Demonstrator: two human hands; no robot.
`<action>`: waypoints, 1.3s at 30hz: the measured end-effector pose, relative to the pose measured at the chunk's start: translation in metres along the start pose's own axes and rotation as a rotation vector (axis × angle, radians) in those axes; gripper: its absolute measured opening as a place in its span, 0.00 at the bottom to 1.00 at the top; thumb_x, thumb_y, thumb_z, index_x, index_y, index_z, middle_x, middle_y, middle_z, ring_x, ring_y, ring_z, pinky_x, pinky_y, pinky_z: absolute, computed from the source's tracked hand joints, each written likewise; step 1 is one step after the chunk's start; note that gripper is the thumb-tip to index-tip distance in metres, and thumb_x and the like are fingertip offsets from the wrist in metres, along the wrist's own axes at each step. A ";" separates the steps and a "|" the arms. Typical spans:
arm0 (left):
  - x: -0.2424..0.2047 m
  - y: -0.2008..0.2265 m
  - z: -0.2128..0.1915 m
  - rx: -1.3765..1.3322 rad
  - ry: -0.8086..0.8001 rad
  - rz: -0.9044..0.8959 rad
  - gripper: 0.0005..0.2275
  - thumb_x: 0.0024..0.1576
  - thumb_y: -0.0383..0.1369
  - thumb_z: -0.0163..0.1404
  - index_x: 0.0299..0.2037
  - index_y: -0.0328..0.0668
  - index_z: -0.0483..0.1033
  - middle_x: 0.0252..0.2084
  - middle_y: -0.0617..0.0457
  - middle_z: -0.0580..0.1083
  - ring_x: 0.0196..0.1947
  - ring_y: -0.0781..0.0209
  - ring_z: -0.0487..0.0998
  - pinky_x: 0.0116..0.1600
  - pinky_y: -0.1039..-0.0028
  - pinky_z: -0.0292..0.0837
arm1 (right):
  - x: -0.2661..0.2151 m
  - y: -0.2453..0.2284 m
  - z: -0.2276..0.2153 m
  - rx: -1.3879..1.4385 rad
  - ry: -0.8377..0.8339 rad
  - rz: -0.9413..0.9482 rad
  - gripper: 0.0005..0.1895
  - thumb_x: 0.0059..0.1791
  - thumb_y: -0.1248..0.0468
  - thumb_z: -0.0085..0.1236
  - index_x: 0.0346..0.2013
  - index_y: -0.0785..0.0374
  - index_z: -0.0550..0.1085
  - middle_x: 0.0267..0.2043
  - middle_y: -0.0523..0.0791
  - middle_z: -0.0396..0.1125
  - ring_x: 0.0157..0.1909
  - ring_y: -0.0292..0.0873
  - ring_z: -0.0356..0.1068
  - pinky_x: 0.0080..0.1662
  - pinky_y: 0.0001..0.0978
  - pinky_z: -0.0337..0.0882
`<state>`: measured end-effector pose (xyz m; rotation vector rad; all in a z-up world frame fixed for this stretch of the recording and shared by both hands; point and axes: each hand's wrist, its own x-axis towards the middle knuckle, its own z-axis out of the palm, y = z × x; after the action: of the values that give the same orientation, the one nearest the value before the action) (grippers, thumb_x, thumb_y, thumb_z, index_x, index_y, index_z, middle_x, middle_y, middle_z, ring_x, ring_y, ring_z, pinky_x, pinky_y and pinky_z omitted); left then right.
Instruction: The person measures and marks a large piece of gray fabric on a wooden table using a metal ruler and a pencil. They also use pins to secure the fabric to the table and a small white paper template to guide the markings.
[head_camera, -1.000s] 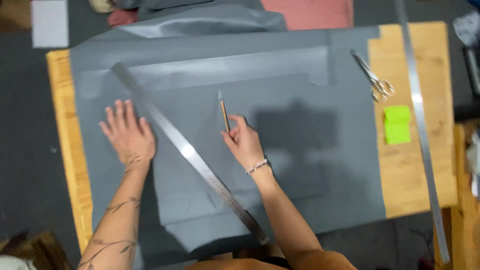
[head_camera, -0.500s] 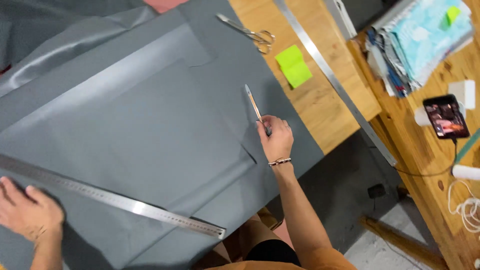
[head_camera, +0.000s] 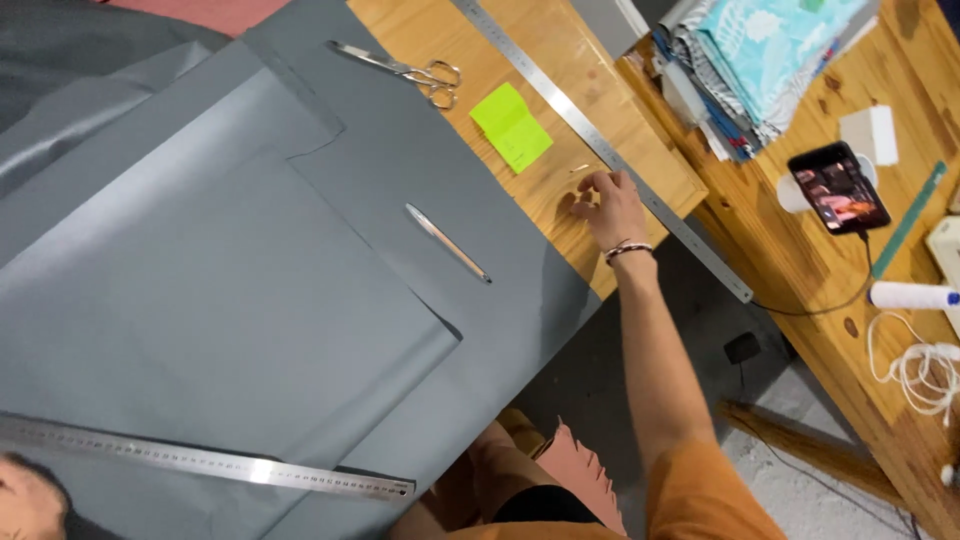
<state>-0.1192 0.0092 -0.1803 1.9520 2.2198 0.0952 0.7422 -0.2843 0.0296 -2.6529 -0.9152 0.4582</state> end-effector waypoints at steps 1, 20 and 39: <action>-0.001 0.009 -0.006 0.004 0.005 -0.014 0.36 1.01 0.31 0.45 0.28 0.34 0.55 0.23 0.48 0.56 0.20 0.48 0.61 0.21 0.55 0.50 | 0.007 0.003 0.002 0.002 -0.009 -0.013 0.09 0.48 0.64 0.60 0.42 0.54 0.73 0.45 0.46 0.61 0.49 0.51 0.62 0.45 0.44 0.64; -0.044 0.156 -0.130 -0.031 0.343 0.120 0.23 0.65 0.34 0.50 0.71 0.42 0.64 0.73 0.43 0.59 0.72 0.38 0.53 0.69 0.40 0.41 | -0.146 -0.288 0.138 0.577 -0.067 -0.559 0.11 0.52 0.75 0.58 0.43 0.56 0.77 0.38 0.43 0.70 0.40 0.40 0.71 0.50 0.32 0.69; -0.049 0.159 -0.136 -0.278 0.495 0.078 0.21 0.66 0.38 0.37 0.69 0.43 0.62 0.71 0.44 0.62 0.72 0.41 0.58 0.72 0.39 0.49 | -0.274 -0.458 0.237 0.420 -0.382 -0.592 0.06 0.57 0.62 0.48 0.39 0.60 0.67 0.63 0.50 0.68 0.57 0.63 0.69 0.54 0.54 0.67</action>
<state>0.0175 -0.0080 -0.0154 2.0140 2.2368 0.9368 0.1982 -0.0721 0.0416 -1.8331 -1.4580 0.8968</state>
